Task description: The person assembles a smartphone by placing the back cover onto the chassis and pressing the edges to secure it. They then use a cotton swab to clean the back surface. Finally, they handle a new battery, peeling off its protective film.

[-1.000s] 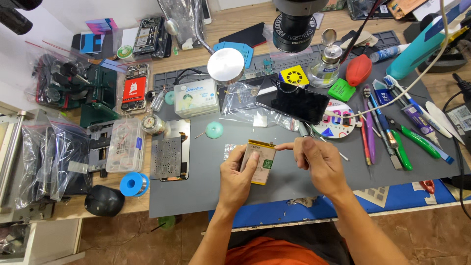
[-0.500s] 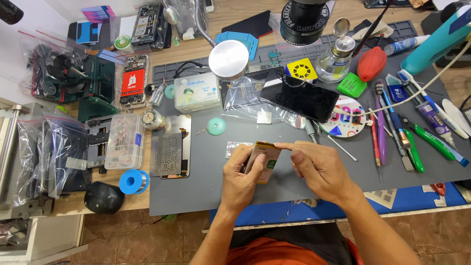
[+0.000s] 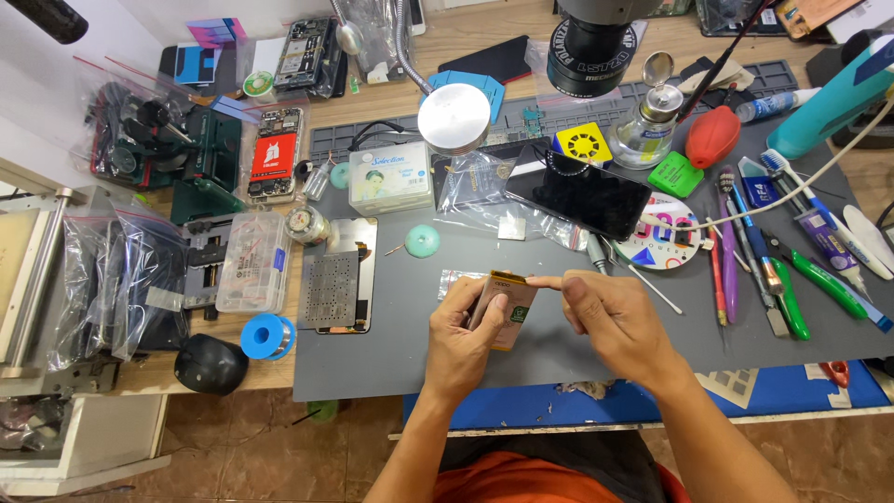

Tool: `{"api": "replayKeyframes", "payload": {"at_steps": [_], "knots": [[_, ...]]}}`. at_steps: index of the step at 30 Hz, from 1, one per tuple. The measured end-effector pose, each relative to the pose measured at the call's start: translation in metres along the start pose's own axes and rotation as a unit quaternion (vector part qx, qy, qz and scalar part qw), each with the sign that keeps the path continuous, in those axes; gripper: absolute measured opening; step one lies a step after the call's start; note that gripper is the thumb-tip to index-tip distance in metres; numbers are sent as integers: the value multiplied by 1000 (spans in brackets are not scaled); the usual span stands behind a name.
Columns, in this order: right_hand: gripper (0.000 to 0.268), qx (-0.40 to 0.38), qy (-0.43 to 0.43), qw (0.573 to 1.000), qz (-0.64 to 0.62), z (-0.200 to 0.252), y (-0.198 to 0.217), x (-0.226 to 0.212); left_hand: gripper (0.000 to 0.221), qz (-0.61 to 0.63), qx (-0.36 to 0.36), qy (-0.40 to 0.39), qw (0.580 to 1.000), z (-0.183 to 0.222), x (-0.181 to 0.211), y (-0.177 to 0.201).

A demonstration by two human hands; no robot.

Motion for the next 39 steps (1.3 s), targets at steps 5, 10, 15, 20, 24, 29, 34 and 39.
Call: {"api": "replayKeyframes", "payload": {"at_steps": [5,10,15,20,24,29,34,39], "knots": [[65,-8,-49,997,-60,2,1,11,20,-8,-3,-8,1000,4,-1,-1],[67,-19,-81,994,-77,4,1,16,20,-38,-6,-30,999,4,2,-4],[70,-25,-118,991,-65,11,-1,24,22,-56,-1,-34,998,6,3,-5],[70,-31,-129,990,-42,12,-3,22,23,-68,2,-34,997,6,0,-5],[33,70,-26,990,119,10,9,-12,22,-67,19,-31,997,3,5,-2],[19,105,112,929,337,11,-7,-21,23,-56,30,-34,997,5,4,1],[16,120,164,874,441,11,-21,-25,23,-49,29,-46,997,3,12,-2],[10,140,163,859,466,12,-30,-37,23,-50,40,-61,996,7,12,0]]}}
Point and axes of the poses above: each hand's wrist, its own z-axis away from the middle knuckle, its own y-axis out of the back of the hand, x = y × z, the point moved 9 cm from there along -z, towards the middle knuckle, and after that the axes turned 6 degrees about -x, right-handed, at the moved point
